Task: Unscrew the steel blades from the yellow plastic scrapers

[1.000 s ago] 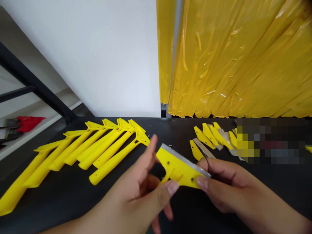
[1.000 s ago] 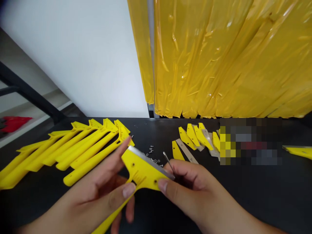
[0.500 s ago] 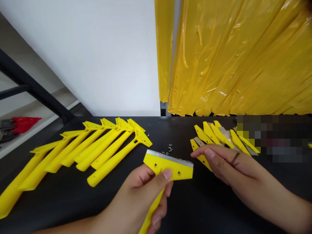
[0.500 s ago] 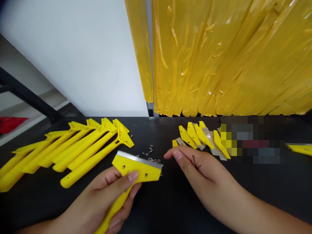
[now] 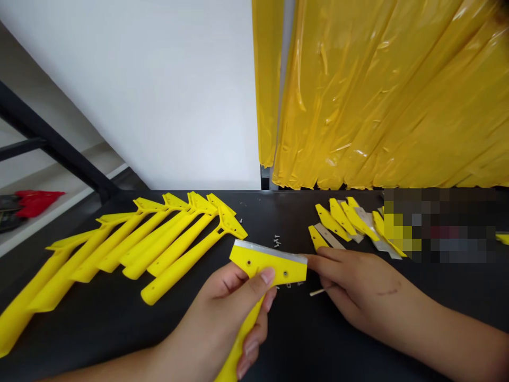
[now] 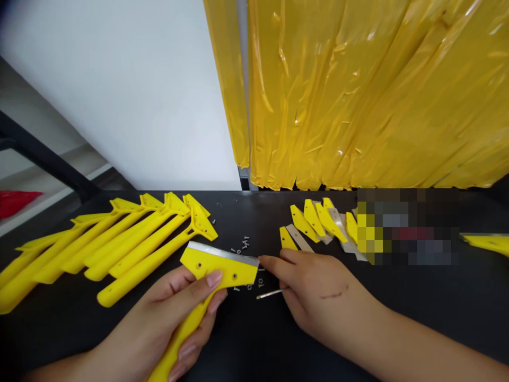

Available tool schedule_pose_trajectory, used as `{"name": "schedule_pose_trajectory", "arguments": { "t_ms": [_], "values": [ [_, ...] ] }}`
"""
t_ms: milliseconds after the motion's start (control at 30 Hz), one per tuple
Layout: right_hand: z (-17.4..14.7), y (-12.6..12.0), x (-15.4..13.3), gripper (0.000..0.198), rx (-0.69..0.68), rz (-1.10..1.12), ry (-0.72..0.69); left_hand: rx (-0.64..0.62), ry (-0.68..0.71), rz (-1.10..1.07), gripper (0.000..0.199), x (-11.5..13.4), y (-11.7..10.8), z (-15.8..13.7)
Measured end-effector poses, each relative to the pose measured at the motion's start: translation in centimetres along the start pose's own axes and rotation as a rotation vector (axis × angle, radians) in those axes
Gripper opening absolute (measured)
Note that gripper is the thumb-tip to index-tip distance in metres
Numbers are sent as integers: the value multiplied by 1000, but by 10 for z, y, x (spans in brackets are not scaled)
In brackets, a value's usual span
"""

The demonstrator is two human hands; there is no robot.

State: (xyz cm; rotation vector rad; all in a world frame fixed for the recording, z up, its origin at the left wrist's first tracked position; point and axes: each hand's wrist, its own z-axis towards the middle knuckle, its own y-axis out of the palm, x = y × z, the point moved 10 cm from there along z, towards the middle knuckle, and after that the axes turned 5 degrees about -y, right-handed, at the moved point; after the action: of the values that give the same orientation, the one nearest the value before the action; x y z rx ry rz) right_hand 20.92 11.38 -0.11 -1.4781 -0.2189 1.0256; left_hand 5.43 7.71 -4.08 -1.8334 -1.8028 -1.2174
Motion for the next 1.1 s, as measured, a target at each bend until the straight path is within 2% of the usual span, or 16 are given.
{"name": "schedule_pose_trajectory", "arguments": {
  "t_ms": [167, 267, 367, 433, 500, 633, 700, 900, 1100],
  "values": [
    [1, 2, 14, 27, 4, 8, 93, -2, -6, 19, 49, 1, 2, -2],
    [2, -1, 24, 20, 36, 30, 175, -9, -9, 21, 48, 0, 4, -3],
    [2, -6, 27, 14, 64, 147, 243, -21, -17, -2, 47, -3, 7, -7],
    [3, -6, 20, 19, 53, 277, 275, 13, -18, -22, 45, -5, 6, -11],
    [1, 0, 12, 30, 24, 519, 348, 18, -15, -36, 42, -7, 7, -14],
    [-9, 29, -5, 26, 27, 1384, 578, -89, -4, -22, 41, -5, 17, -10],
    [-10, 33, -12, 26, 58, 1615, 580, -115, 2, -22, 42, -3, 18, -6],
    [-13, 36, -14, 19, 61, 1748, 561, -97, 48, 31, 40, 4, 15, -3],
    [-12, 36, -18, 19, 27, 1763, 531, -74, 78, 28, 41, 6, 14, -4]
  ]
}}
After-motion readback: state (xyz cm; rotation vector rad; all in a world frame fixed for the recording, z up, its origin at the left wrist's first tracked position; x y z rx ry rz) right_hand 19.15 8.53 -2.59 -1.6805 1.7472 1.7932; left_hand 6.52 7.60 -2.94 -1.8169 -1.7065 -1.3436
